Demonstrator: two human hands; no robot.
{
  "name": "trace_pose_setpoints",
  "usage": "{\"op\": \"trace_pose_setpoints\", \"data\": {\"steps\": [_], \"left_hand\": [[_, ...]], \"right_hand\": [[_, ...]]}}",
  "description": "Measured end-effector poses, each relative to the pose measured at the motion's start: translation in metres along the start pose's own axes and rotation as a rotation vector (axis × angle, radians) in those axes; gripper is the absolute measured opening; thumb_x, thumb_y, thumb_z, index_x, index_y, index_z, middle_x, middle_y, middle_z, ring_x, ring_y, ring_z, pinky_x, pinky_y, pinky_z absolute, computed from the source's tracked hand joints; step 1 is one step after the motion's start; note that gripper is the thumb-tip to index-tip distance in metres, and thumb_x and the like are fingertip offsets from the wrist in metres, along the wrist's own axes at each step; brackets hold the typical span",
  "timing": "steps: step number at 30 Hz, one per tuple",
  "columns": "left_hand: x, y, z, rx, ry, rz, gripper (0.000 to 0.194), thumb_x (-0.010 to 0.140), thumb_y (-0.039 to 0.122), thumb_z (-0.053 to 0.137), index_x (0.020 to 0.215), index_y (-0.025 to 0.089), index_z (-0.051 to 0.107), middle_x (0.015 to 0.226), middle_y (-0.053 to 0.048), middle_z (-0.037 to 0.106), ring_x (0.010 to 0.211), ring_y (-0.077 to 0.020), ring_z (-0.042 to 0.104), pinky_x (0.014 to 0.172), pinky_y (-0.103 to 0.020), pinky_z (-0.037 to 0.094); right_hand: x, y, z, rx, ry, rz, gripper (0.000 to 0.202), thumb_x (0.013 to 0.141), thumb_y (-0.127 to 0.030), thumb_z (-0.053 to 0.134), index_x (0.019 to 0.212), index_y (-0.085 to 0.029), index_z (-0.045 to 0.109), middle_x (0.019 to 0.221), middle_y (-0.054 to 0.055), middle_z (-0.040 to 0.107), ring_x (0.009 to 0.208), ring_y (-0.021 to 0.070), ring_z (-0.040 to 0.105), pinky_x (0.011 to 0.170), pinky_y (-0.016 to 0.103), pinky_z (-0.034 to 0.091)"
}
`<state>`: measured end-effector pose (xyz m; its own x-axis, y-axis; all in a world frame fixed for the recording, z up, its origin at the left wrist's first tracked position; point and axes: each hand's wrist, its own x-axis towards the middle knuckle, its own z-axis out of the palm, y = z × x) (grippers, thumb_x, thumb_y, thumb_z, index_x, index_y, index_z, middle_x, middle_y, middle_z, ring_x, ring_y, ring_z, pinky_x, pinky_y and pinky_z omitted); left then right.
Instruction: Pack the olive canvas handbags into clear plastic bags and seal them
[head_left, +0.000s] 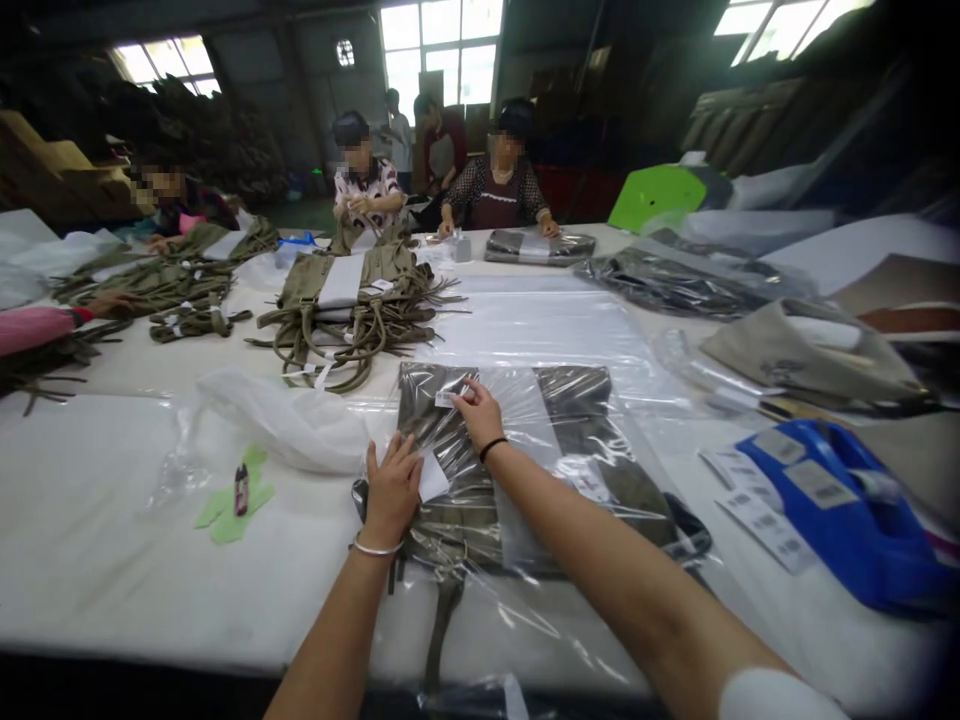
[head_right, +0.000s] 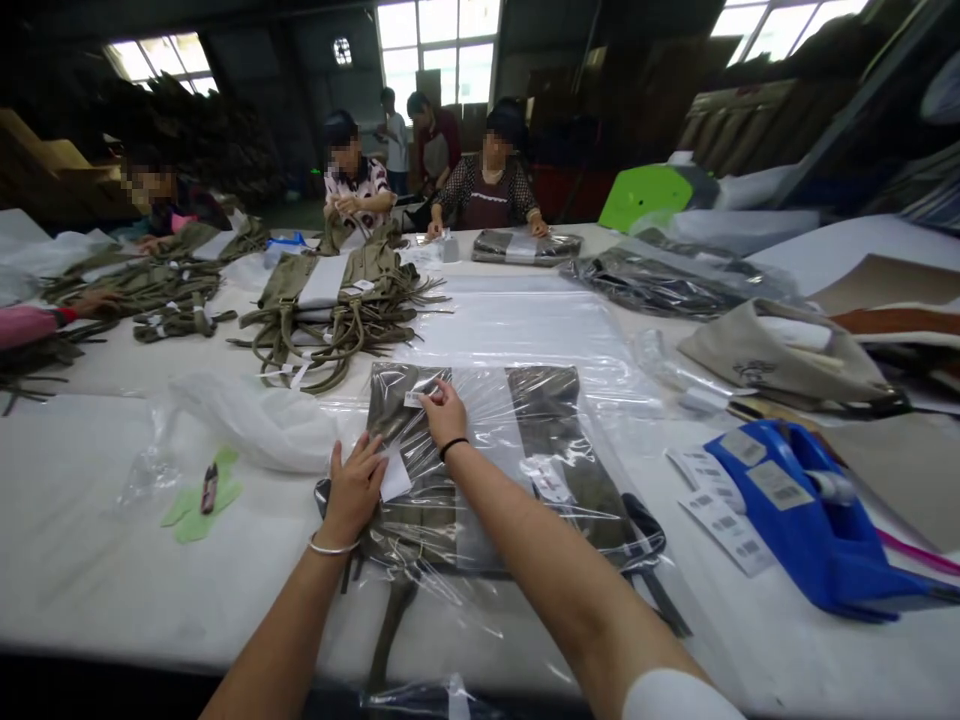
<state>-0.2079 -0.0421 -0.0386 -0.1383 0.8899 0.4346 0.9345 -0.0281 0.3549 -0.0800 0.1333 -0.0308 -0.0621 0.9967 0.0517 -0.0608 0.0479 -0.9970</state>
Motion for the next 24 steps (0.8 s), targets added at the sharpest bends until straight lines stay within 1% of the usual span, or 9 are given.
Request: {"op": "trace_pose_setpoints", "data": {"steps": [3,7,9,12,14,17,20,22,24], "left_hand": [[-0.001,-0.003,0.002,-0.026,0.005,-0.005,0.025,0.100,0.025,0.047,0.114,0.026,0.067,0.137,-0.005,0.062,0.139,-0.0250,0.046,0.121,-0.062,0.012],[-0.001,-0.001,0.000,-0.036,-0.010,-0.009,0.025,0.100,0.025,0.047,0.114,0.025,0.067,0.137,-0.005,0.062,0.140,-0.0258,0.046,0.121,-0.062,0.012],[-0.001,0.000,-0.001,-0.041,-0.021,-0.015,0.025,0.100,0.025,0.046,0.114,0.024,0.067,0.137,-0.006,0.062,0.140,-0.0261,0.046,0.121,-0.062,0.012],[0.000,0.000,-0.001,-0.061,-0.027,-0.026,0.026,0.099,0.024,0.046,0.115,0.025,0.067,0.137,-0.006,0.062,0.139,-0.0259,0.046,0.121,-0.062,0.013],[-0.001,0.000,0.000,-0.074,-0.029,-0.038,0.025,0.098,0.024,0.048,0.113,0.025,0.068,0.137,-0.007,0.062,0.139,-0.0259,0.046,0.121,-0.063,0.014],[-0.002,-0.001,0.003,-0.085,-0.039,-0.065,0.025,0.098,0.023,0.048,0.111,0.025,0.069,0.139,-0.008,0.060,0.138,-0.0260,0.047,0.120,-0.063,0.017],[-0.003,-0.003,0.005,-0.107,-0.052,-0.087,0.026,0.098,0.023,0.046,0.113,0.025,0.068,0.140,-0.008,0.059,0.138,-0.0259,0.047,0.119,-0.063,0.020],[-0.003,-0.004,0.007,-0.127,-0.056,-0.095,0.027,0.098,0.022,0.045,0.113,0.025,0.068,0.140,-0.008,0.059,0.139,-0.0261,0.047,0.118,-0.063,0.022],[-0.004,-0.006,0.008,-0.145,-0.043,-0.102,0.029,0.098,0.022,0.044,0.115,0.023,0.068,0.139,-0.009,0.060,0.138,-0.0262,0.048,0.118,-0.062,0.024]], "right_hand": [[0.001,0.003,0.006,-0.019,-0.003,-0.022,0.065,0.069,-0.037,0.072,0.128,-0.013,0.060,0.078,-0.002,0.066,0.075,0.0154,0.063,0.079,0.030,0.050],[0.006,0.007,0.015,-0.136,0.032,-0.033,0.058,0.073,-0.035,0.070,0.127,-0.017,0.061,0.079,-0.002,0.068,0.077,0.0158,0.064,0.083,0.030,0.049],[0.007,0.008,0.019,-0.233,0.045,-0.041,0.054,0.075,-0.034,0.068,0.127,-0.019,0.062,0.082,-0.001,0.069,0.082,0.0168,0.064,0.085,0.031,0.048],[0.005,0.008,0.023,-0.436,0.069,-0.085,0.050,0.078,-0.029,0.067,0.127,-0.022,0.062,0.086,0.001,0.070,0.095,0.0205,0.061,0.093,0.035,0.044],[0.000,0.007,0.026,-0.565,0.084,-0.126,0.052,0.078,-0.025,0.067,0.130,-0.023,0.062,0.090,0.003,0.071,0.103,0.0237,0.057,0.099,0.039,0.040],[-0.004,0.008,0.027,-0.678,0.090,-0.185,0.057,0.076,-0.022,0.069,0.133,-0.023,0.060,0.099,0.006,0.070,0.106,0.0269,0.054,0.102,0.042,0.036],[-0.002,0.009,0.028,-0.640,0.094,-0.179,0.058,0.075,-0.017,0.067,0.133,-0.022,0.060,0.101,0.007,0.068,0.105,0.0259,0.054,0.104,0.043,0.035],[0.002,0.005,0.027,-0.448,0.119,-0.103,0.057,0.075,-0.016,0.063,0.131,-0.019,0.060,0.100,0.005,0.067,0.102,0.0228,0.056,0.104,0.041,0.037],[0.005,-0.002,0.023,-0.216,0.140,-0.001,0.050,0.076,-0.020,0.060,0.126,-0.016,0.063,0.101,0.005,0.067,0.096,0.0194,0.058,0.100,0.037,0.043]]}}
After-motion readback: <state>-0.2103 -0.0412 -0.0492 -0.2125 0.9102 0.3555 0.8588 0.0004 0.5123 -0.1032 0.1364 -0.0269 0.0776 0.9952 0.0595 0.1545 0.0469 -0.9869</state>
